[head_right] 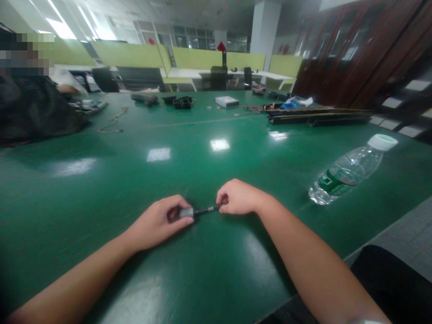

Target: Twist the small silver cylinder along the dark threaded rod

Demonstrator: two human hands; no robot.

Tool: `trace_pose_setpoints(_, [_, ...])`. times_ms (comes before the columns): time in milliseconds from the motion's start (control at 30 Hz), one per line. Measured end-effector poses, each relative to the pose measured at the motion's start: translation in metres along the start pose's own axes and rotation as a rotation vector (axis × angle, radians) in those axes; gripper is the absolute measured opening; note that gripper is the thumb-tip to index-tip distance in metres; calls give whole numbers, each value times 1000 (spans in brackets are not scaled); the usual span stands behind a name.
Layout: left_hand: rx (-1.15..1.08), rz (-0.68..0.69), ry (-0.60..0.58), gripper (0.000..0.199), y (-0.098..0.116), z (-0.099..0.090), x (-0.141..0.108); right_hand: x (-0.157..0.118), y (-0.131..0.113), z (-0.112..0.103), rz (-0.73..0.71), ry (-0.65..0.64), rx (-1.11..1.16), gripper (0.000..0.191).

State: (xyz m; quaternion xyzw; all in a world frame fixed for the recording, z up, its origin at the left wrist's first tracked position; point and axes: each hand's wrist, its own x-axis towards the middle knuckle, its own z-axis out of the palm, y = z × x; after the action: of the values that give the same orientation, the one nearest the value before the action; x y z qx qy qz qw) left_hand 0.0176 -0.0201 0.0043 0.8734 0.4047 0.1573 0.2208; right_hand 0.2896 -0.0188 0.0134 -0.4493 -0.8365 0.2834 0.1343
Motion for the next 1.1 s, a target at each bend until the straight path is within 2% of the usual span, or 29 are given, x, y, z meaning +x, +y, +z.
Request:
trace_pose_setpoints(167, [-4,-1,2,28,1,-2,-1,0,0,1,-4,-15,24,14])
trace_pose_setpoints(400, [5,-7,19,26,3,1,3,17,-13,32,-156,114,48,17])
trace_pose_setpoints(467, [13,14,20,26,3,2,3,20,-16,37,-184,116,26,17])
trace_pose_setpoints(700, [7,42,-2,26,2,1,3,18,-18,33,-164,117,-3,17])
trace_pose_setpoints(1100, [-25,21,30,24,4,2,3,17,-19,37,-247,138,-20,19])
